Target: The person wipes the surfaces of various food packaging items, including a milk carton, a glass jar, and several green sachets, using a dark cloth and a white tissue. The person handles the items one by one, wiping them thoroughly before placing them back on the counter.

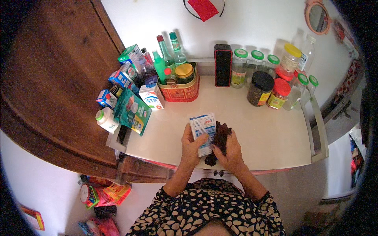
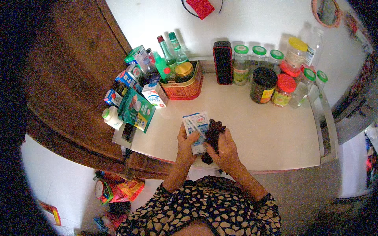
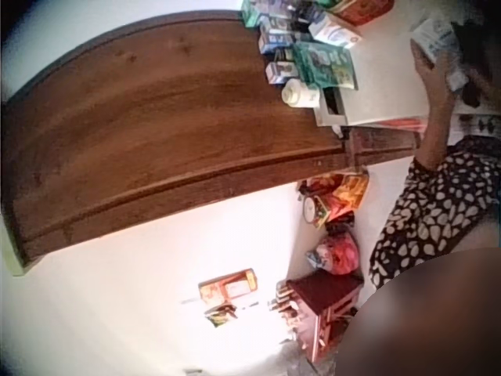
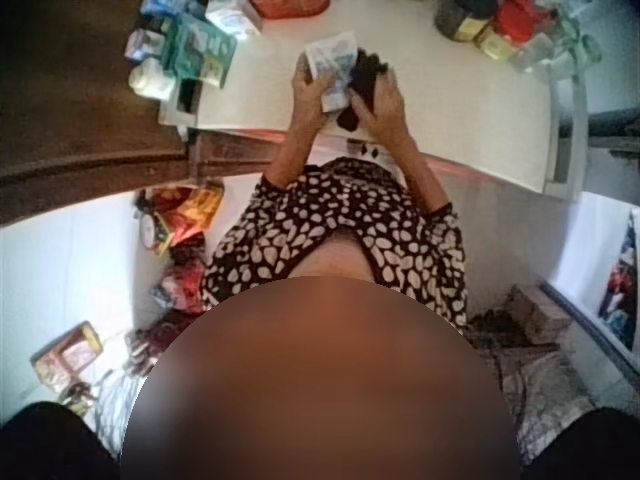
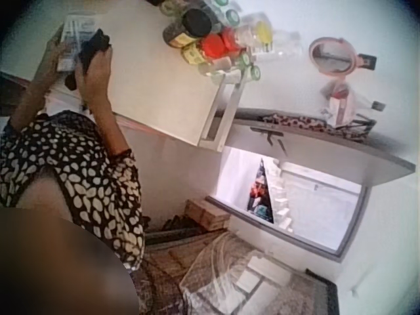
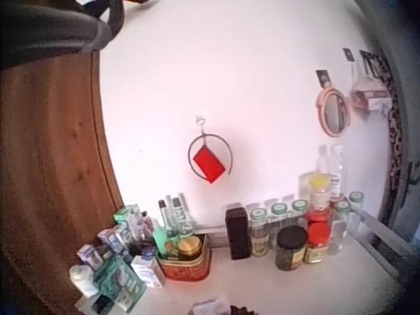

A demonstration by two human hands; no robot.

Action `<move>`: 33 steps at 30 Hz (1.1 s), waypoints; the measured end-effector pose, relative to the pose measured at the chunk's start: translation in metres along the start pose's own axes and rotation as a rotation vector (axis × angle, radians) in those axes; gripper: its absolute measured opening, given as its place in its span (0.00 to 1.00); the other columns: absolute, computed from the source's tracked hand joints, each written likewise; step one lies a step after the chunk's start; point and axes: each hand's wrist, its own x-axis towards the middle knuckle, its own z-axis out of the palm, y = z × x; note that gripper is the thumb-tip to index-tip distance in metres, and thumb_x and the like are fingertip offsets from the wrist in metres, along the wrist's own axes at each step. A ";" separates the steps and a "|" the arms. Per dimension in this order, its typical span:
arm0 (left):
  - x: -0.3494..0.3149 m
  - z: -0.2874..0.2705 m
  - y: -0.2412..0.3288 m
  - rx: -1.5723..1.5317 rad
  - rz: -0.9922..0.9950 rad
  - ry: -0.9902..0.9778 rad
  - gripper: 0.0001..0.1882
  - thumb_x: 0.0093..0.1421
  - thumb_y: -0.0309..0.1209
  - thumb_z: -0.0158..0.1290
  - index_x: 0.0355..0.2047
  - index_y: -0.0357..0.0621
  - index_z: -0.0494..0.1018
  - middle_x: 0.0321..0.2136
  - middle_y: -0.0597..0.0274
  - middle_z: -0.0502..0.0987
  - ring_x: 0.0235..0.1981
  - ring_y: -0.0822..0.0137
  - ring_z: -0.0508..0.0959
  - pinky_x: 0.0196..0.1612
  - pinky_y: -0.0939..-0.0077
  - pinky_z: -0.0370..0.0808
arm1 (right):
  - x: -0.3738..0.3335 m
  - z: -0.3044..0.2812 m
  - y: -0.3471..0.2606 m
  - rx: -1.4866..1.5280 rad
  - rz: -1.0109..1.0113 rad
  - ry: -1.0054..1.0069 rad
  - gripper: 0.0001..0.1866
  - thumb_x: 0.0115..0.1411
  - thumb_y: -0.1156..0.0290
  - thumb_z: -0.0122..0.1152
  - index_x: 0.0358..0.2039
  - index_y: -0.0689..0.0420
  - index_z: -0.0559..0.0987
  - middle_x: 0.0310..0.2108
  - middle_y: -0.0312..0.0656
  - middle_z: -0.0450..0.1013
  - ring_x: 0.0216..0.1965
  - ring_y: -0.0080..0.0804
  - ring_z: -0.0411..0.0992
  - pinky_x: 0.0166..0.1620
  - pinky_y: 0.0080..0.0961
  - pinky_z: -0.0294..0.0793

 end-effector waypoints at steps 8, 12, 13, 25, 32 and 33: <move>0.009 -0.028 -0.007 -0.510 -0.104 0.074 0.20 0.58 0.39 0.47 0.48 0.44 0.65 0.42 0.57 0.73 0.42 0.60 0.75 0.48 0.60 0.71 | 0.001 -0.030 -0.013 -0.599 -0.003 -0.281 0.21 0.43 0.59 0.66 0.32 0.62 0.73 0.44 0.54 0.64 0.47 0.52 0.62 0.46 0.42 0.64; 0.005 -0.026 -0.006 -0.534 -0.110 0.086 0.18 0.59 0.36 0.48 0.46 0.40 0.65 0.40 0.58 0.74 0.40 0.64 0.76 0.45 0.65 0.74 | -0.002 -0.040 -0.004 -0.223 0.083 -0.087 0.29 0.42 0.54 0.65 0.43 0.56 0.71 0.52 0.52 0.61 0.54 0.49 0.57 0.48 0.49 0.57; 0.005 -0.023 -0.004 -0.542 -0.126 0.078 0.18 0.59 0.37 0.48 0.46 0.40 0.65 0.40 0.58 0.74 0.41 0.64 0.76 0.45 0.64 0.73 | -0.006 -0.038 0.000 -0.131 0.104 -0.101 0.31 0.41 0.54 0.65 0.46 0.52 0.69 0.53 0.50 0.61 0.53 0.48 0.58 0.47 0.49 0.58; -0.006 -0.031 -0.007 -0.636 -0.167 -0.021 0.25 0.57 0.48 0.46 0.50 0.46 0.64 0.43 0.57 0.73 0.43 0.56 0.74 0.46 0.59 0.72 | 0.043 -0.032 -0.033 0.270 0.165 0.214 0.18 0.47 0.75 0.61 0.42 0.59 0.73 0.35 0.47 0.69 0.37 0.43 0.69 0.42 0.33 0.70; -0.019 -0.003 0.017 -0.423 0.069 0.026 0.24 0.60 0.45 0.43 0.49 0.40 0.63 0.41 0.56 0.73 0.43 0.61 0.74 0.46 0.67 0.73 | 0.050 -0.010 -0.073 0.125 -0.258 -0.063 0.22 0.43 0.81 0.60 0.43 0.60 0.73 0.44 0.48 0.64 0.44 0.44 0.65 0.45 0.33 0.68; -0.019 -0.011 0.016 -0.422 0.069 0.044 0.24 0.60 0.46 0.43 0.49 0.41 0.63 0.41 0.56 0.73 0.42 0.61 0.75 0.45 0.67 0.73 | 0.040 -0.010 -0.071 0.161 -0.261 -0.084 0.22 0.43 0.81 0.59 0.42 0.60 0.73 0.43 0.48 0.65 0.44 0.44 0.65 0.45 0.32 0.68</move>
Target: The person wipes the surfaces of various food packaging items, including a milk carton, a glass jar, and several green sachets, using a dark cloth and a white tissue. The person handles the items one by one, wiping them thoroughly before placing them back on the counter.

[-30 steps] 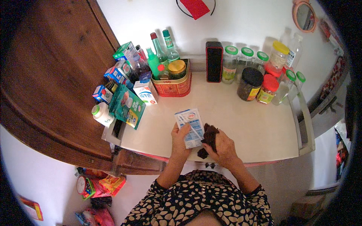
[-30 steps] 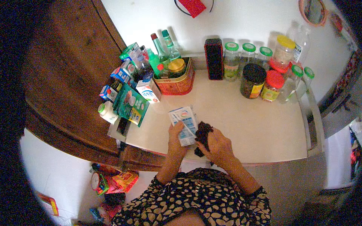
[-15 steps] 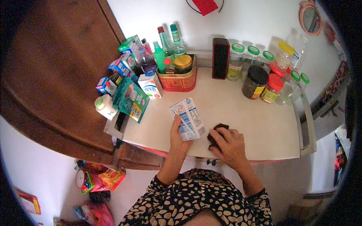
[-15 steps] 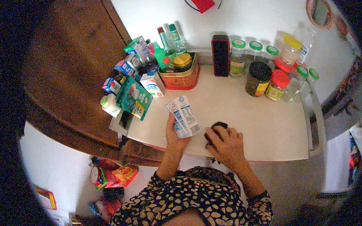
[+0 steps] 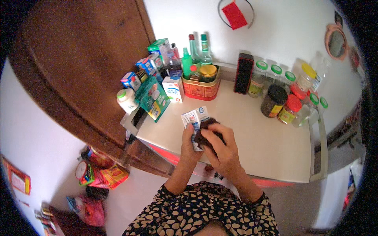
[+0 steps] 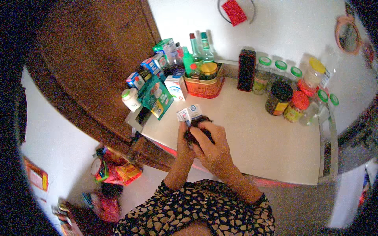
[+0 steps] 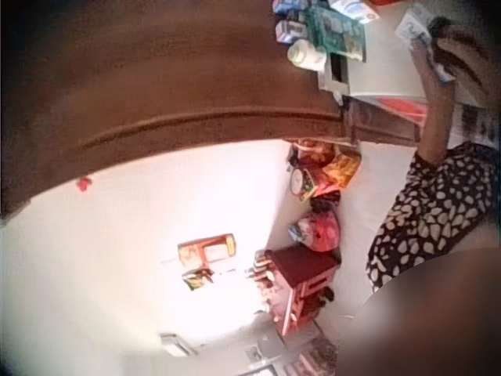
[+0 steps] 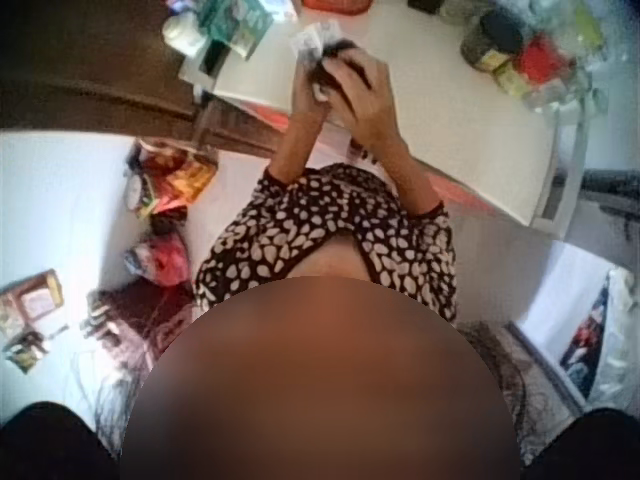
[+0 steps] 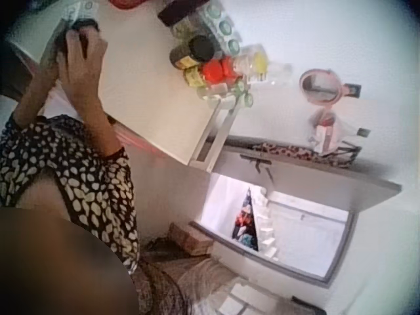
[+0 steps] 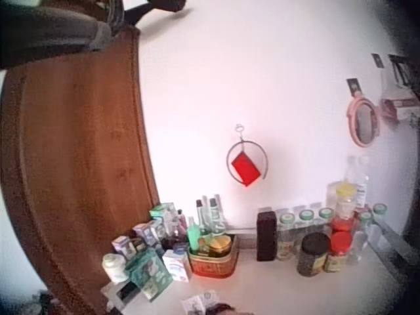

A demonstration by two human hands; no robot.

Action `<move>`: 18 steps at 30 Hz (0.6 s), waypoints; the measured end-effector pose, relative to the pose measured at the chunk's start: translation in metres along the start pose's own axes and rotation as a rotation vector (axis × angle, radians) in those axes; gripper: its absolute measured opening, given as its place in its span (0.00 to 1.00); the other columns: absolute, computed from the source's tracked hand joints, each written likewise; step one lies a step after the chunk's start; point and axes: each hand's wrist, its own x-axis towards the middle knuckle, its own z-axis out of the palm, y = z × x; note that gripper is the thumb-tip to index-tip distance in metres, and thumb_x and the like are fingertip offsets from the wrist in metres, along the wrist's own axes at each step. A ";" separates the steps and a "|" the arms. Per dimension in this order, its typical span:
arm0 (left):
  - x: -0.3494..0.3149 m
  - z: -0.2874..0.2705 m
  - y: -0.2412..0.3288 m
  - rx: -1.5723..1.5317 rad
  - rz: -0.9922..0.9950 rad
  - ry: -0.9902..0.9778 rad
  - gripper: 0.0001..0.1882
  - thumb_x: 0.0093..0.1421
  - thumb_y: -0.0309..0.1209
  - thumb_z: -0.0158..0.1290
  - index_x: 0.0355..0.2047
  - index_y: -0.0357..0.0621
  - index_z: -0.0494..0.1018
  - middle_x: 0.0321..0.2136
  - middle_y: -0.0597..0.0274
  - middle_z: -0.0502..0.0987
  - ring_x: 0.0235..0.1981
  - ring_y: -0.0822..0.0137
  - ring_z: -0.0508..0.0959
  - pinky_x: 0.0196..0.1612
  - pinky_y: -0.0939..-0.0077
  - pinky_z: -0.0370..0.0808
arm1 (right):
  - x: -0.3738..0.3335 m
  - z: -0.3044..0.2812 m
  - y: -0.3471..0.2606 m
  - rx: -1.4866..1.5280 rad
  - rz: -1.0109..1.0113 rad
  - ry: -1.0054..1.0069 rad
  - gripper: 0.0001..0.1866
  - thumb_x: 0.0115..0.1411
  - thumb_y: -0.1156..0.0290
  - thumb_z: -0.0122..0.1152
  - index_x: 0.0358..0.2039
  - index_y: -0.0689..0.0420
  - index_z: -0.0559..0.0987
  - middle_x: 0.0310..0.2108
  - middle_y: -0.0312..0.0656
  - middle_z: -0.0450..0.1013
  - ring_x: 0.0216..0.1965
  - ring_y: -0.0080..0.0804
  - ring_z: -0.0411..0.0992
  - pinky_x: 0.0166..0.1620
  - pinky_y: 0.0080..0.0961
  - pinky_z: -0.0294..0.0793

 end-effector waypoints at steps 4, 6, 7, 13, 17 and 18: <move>-0.008 0.006 0.007 -0.045 0.050 0.109 0.24 0.60 0.50 0.42 0.48 0.45 0.65 0.39 0.59 0.74 0.39 0.63 0.75 0.44 0.65 0.73 | -0.036 -0.016 -0.003 0.191 0.064 -0.112 0.20 0.41 0.81 0.60 0.40 0.58 0.75 0.41 0.46 0.67 0.41 0.45 0.68 0.46 0.34 0.69; -0.012 0.007 0.002 -0.150 0.025 0.106 0.26 0.59 0.54 0.42 0.48 0.47 0.66 0.39 0.61 0.74 0.39 0.64 0.75 0.44 0.64 0.73 | -0.040 -0.027 0.001 0.276 0.111 -0.091 0.19 0.41 0.82 0.58 0.38 0.58 0.75 0.40 0.45 0.69 0.40 0.44 0.70 0.46 0.34 0.70; -0.012 -0.004 -0.004 -0.212 0.020 0.067 0.27 0.59 0.55 0.42 0.48 0.48 0.66 0.39 0.62 0.74 0.40 0.64 0.75 0.44 0.64 0.73 | -0.038 -0.027 0.005 0.250 0.123 -0.010 0.18 0.44 0.81 0.56 0.39 0.59 0.74 0.42 0.47 0.69 0.42 0.42 0.69 0.48 0.32 0.69; -0.038 0.004 -0.016 0.013 0.043 0.095 0.28 0.61 0.52 0.39 0.54 0.46 0.61 0.46 0.59 0.71 0.46 0.65 0.72 0.51 0.66 0.69 | -0.011 -0.007 0.007 0.466 0.147 0.052 0.16 0.50 0.78 0.53 0.42 0.61 0.71 0.44 0.51 0.67 0.45 0.43 0.68 0.50 0.31 0.66; -0.058 0.007 -0.003 0.166 0.060 0.058 0.27 0.61 0.50 0.40 0.52 0.43 0.63 0.44 0.59 0.72 0.46 0.64 0.72 0.51 0.67 0.68 | -0.024 -0.003 0.011 0.422 0.076 0.020 0.17 0.49 0.79 0.53 0.42 0.60 0.72 0.44 0.51 0.67 0.44 0.44 0.68 0.48 0.33 0.68; -0.066 0.013 -0.002 0.095 0.092 0.029 0.28 0.59 0.50 0.43 0.52 0.43 0.63 0.44 0.59 0.71 0.46 0.63 0.71 0.51 0.67 0.68 | -0.019 -0.002 0.007 0.474 0.121 0.005 0.17 0.48 0.80 0.53 0.42 0.61 0.72 0.43 0.51 0.67 0.44 0.44 0.68 0.47 0.32 0.68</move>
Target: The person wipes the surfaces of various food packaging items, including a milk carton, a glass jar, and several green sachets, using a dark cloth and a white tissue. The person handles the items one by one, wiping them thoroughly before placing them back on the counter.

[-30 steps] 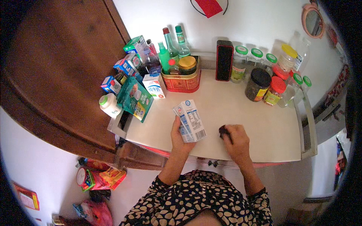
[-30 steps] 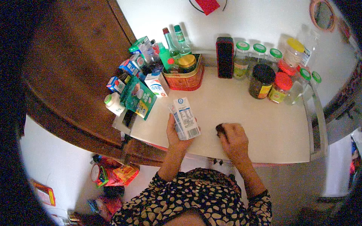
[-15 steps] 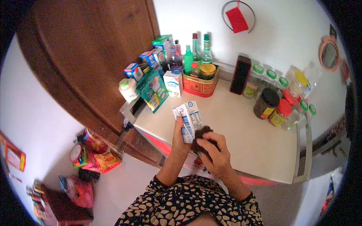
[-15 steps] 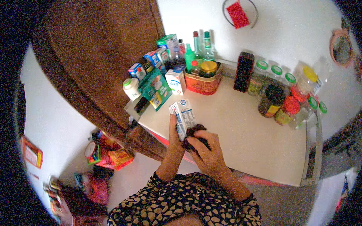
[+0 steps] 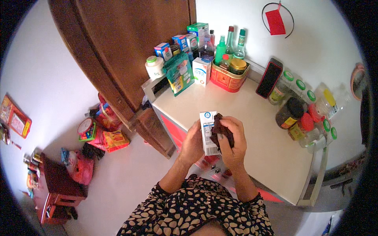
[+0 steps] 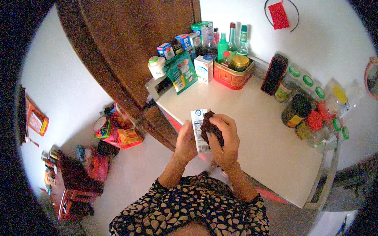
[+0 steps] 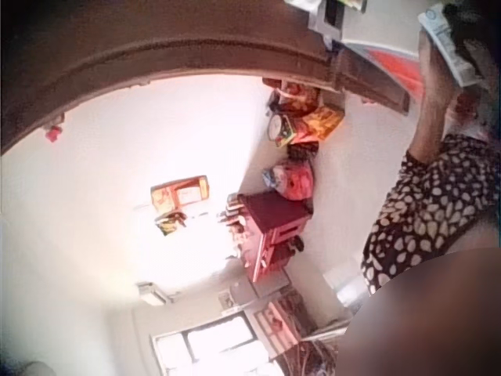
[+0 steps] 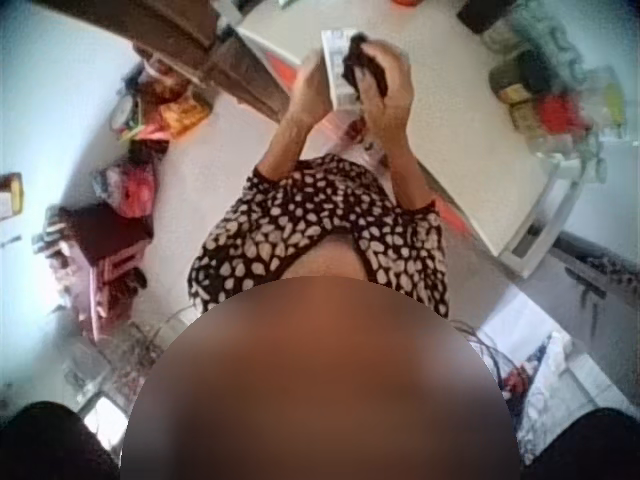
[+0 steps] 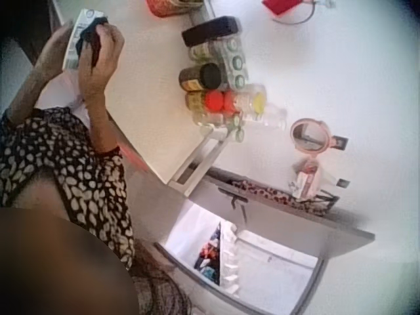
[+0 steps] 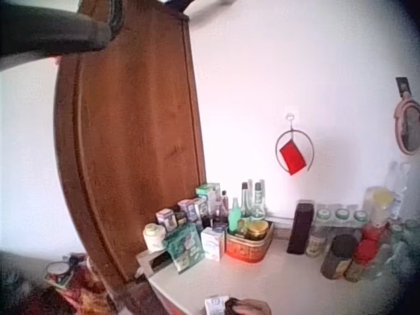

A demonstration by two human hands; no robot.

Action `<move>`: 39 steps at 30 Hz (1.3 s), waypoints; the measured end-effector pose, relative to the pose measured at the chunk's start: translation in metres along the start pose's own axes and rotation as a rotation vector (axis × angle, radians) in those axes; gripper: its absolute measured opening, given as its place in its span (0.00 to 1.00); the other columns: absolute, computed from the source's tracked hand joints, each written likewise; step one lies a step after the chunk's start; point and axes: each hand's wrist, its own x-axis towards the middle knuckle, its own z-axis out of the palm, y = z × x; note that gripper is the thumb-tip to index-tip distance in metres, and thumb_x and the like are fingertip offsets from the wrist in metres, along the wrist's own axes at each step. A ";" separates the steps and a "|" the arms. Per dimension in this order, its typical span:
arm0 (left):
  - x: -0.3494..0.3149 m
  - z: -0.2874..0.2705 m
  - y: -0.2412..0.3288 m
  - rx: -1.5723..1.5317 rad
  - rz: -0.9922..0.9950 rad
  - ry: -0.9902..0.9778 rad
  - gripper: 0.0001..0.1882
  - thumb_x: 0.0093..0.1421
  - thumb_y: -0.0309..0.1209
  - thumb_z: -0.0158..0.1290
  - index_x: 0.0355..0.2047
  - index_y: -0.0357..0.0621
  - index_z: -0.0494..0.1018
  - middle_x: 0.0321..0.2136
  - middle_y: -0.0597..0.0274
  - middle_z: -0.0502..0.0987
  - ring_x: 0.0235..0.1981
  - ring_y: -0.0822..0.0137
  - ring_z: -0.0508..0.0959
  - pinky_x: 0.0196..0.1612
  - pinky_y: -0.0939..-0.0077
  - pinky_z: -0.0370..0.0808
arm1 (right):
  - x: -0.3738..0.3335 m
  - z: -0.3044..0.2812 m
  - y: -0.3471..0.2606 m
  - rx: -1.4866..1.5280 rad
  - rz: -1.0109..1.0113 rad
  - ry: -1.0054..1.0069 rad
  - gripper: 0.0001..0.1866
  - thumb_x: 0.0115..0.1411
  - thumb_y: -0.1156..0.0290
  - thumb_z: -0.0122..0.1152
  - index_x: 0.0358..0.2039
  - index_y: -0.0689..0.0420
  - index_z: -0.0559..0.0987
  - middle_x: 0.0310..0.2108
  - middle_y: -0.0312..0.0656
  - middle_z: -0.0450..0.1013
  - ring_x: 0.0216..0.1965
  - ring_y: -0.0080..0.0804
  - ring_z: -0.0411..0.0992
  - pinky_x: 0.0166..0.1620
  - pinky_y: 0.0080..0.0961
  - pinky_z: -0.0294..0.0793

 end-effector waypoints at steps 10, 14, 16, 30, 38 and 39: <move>-0.024 -0.027 -0.003 -0.125 0.101 0.060 0.43 0.44 0.51 0.58 0.54 0.39 0.58 0.44 0.53 0.70 0.44 0.58 0.72 0.47 0.67 0.71 | -0.027 -0.005 -0.006 0.030 -0.150 -0.502 0.18 0.45 0.80 0.59 0.40 0.58 0.74 0.43 0.47 0.67 0.46 0.44 0.67 0.48 0.33 0.68; -0.024 -0.026 0.007 -0.234 0.130 -0.065 0.50 0.41 0.54 0.60 0.59 0.42 0.52 0.42 0.55 0.69 0.41 0.58 0.72 0.41 0.66 0.73 | -0.022 -0.016 -0.013 0.095 -0.074 -0.522 0.17 0.45 0.82 0.58 0.39 0.58 0.75 0.42 0.47 0.68 0.42 0.43 0.69 0.44 0.33 0.70; -0.026 -0.021 0.007 -0.128 0.129 -0.059 0.51 0.39 0.57 0.60 0.58 0.42 0.53 0.45 0.55 0.68 0.45 0.59 0.71 0.47 0.66 0.70 | -0.002 -0.003 -0.021 0.054 -0.096 -0.276 0.19 0.45 0.83 0.58 0.41 0.59 0.74 0.42 0.47 0.68 0.40 0.42 0.70 0.43 0.33 0.70; -0.009 -0.039 0.014 -0.358 0.165 0.174 0.42 0.49 0.67 0.43 0.52 0.47 0.63 0.46 0.57 0.70 0.43 0.54 0.71 0.45 0.51 0.69 | -0.040 -0.009 0.003 -0.096 0.012 -0.336 0.16 0.46 0.81 0.56 0.39 0.59 0.74 0.40 0.48 0.68 0.41 0.45 0.68 0.45 0.34 0.69; 0.005 0.006 0.007 -0.040 0.364 0.154 0.42 0.51 0.61 0.47 0.57 0.44 0.55 0.51 0.51 0.66 0.47 0.53 0.70 0.49 0.59 0.70 | -0.028 0.035 -0.002 -0.194 -0.036 0.083 0.21 0.49 0.79 0.54 0.46 0.62 0.68 0.47 0.52 0.61 0.49 0.46 0.61 0.52 0.36 0.62; 0.006 0.007 0.008 0.024 0.373 0.192 0.41 0.50 0.58 0.50 0.55 0.41 0.57 0.49 0.50 0.68 0.46 0.53 0.70 0.49 0.59 0.70 | -0.032 0.038 -0.002 -0.229 -0.088 0.087 0.21 0.48 0.79 0.55 0.46 0.62 0.67 0.47 0.53 0.60 0.49 0.48 0.61 0.52 0.38 0.62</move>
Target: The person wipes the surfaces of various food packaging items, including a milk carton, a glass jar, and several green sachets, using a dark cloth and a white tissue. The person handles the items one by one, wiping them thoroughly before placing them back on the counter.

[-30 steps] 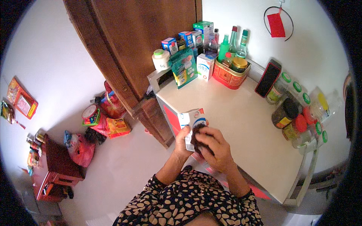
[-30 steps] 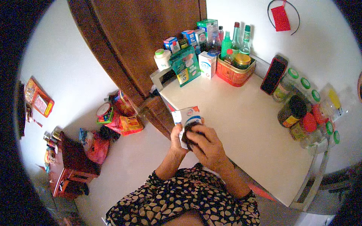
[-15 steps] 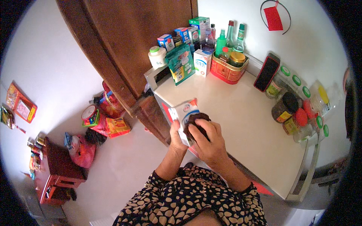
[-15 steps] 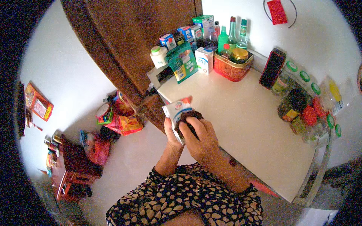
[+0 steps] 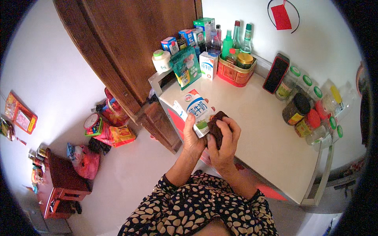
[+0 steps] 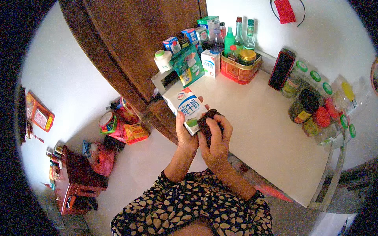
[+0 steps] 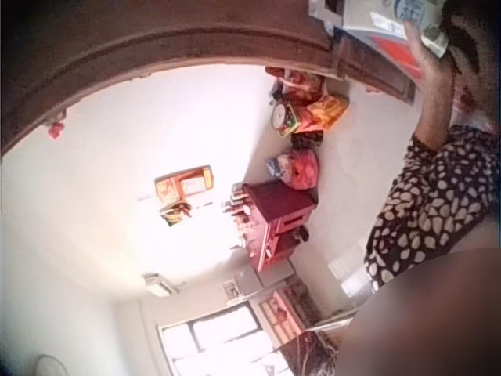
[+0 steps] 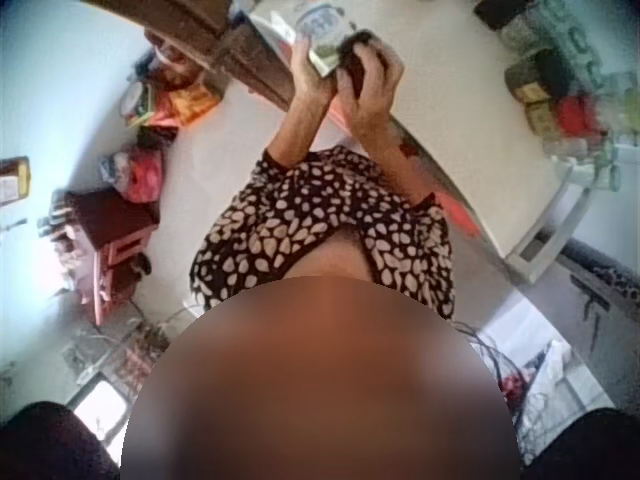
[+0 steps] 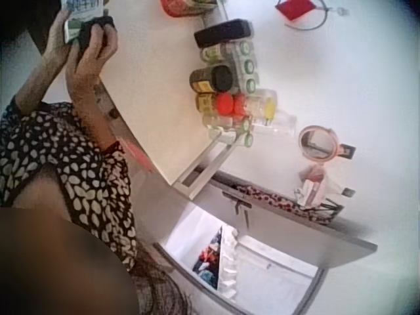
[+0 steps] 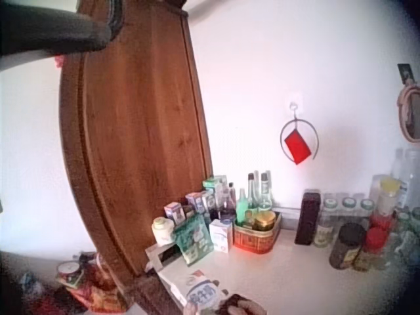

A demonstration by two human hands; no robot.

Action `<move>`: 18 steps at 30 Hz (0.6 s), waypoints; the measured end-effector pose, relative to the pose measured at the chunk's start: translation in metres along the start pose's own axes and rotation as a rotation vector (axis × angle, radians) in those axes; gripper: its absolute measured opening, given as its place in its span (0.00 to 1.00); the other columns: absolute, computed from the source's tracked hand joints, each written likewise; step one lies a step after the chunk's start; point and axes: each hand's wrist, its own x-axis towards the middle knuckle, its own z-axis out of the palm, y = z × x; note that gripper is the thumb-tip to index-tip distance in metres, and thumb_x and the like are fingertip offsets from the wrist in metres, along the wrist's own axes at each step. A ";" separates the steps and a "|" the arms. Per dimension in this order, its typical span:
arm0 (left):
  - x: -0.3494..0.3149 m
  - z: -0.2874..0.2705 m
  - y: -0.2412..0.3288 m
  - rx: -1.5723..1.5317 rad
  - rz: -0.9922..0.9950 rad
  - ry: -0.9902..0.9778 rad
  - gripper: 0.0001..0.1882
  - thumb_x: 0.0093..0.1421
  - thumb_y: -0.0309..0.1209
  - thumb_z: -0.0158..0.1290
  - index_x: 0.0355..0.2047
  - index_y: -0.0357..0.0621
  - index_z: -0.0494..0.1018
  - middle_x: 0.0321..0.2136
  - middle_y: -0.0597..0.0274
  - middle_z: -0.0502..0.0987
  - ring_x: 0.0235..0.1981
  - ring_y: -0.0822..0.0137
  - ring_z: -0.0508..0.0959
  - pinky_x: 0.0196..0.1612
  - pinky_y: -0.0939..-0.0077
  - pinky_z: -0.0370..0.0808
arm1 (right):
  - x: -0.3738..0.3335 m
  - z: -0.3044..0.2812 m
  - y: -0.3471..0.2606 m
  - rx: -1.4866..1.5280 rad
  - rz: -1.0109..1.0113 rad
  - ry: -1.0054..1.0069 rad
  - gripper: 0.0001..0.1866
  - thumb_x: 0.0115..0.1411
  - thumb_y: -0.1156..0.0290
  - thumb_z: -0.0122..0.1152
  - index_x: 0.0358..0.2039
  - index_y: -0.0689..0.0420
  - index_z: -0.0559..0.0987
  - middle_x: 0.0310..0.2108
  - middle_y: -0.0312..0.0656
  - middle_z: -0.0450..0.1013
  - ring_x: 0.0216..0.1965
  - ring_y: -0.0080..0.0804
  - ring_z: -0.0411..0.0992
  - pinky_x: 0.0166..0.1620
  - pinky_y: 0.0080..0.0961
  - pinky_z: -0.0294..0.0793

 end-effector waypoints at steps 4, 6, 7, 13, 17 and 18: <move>-0.002 -0.001 0.004 -0.067 -0.082 0.097 0.37 0.51 0.57 0.48 0.49 0.38 0.61 0.41 0.49 0.72 0.42 0.52 0.73 0.46 0.59 0.72 | -0.013 0.000 0.000 -0.021 -0.086 -0.025 0.24 0.48 0.78 0.58 0.47 0.62 0.66 0.47 0.55 0.60 0.48 0.50 0.61 0.51 0.40 0.63; 0.006 -0.003 0.001 -0.109 -0.089 0.166 0.37 0.50 0.60 0.47 0.47 0.39 0.63 0.39 0.49 0.73 0.37 0.51 0.75 0.39 0.55 0.75 | -0.016 -0.001 0.002 0.049 -0.133 -0.096 0.22 0.44 0.80 0.59 0.43 0.61 0.69 0.44 0.53 0.63 0.44 0.49 0.65 0.47 0.38 0.67; 0.005 -0.005 0.001 -0.107 -0.102 0.167 0.37 0.50 0.60 0.46 0.48 0.41 0.63 0.40 0.49 0.73 0.37 0.51 0.75 0.36 0.55 0.75 | -0.019 -0.004 0.004 0.077 -0.156 -0.182 0.22 0.43 0.80 0.60 0.42 0.61 0.70 0.43 0.52 0.64 0.43 0.48 0.66 0.46 0.37 0.67; 0.002 -0.031 0.000 -0.130 -0.146 -0.033 0.37 0.51 0.55 0.49 0.52 0.38 0.60 0.40 0.47 0.73 0.35 0.51 0.77 0.37 0.63 0.77 | -0.008 -0.036 0.005 0.386 -0.182 -0.601 0.18 0.40 0.84 0.56 0.36 0.61 0.74 0.40 0.47 0.69 0.41 0.41 0.70 0.45 0.32 0.70; -0.012 -0.023 0.007 -0.148 -0.297 -0.132 0.35 0.47 0.46 0.54 0.52 0.38 0.61 0.45 0.50 0.70 0.42 0.52 0.74 0.39 0.63 0.75 | 0.012 -0.060 -0.011 0.257 -0.054 -0.293 0.16 0.41 0.84 0.55 0.35 0.60 0.73 0.41 0.48 0.70 0.39 0.43 0.71 0.44 0.33 0.71; -0.017 -0.020 0.005 -0.156 -0.315 -0.095 0.32 0.48 0.43 0.53 0.51 0.39 0.62 0.43 0.52 0.72 0.40 0.56 0.75 0.34 0.66 0.76 | 0.021 -0.060 -0.011 0.221 -0.096 -0.206 0.17 0.42 0.83 0.56 0.37 0.60 0.73 0.41 0.49 0.69 0.40 0.45 0.70 0.44 0.33 0.70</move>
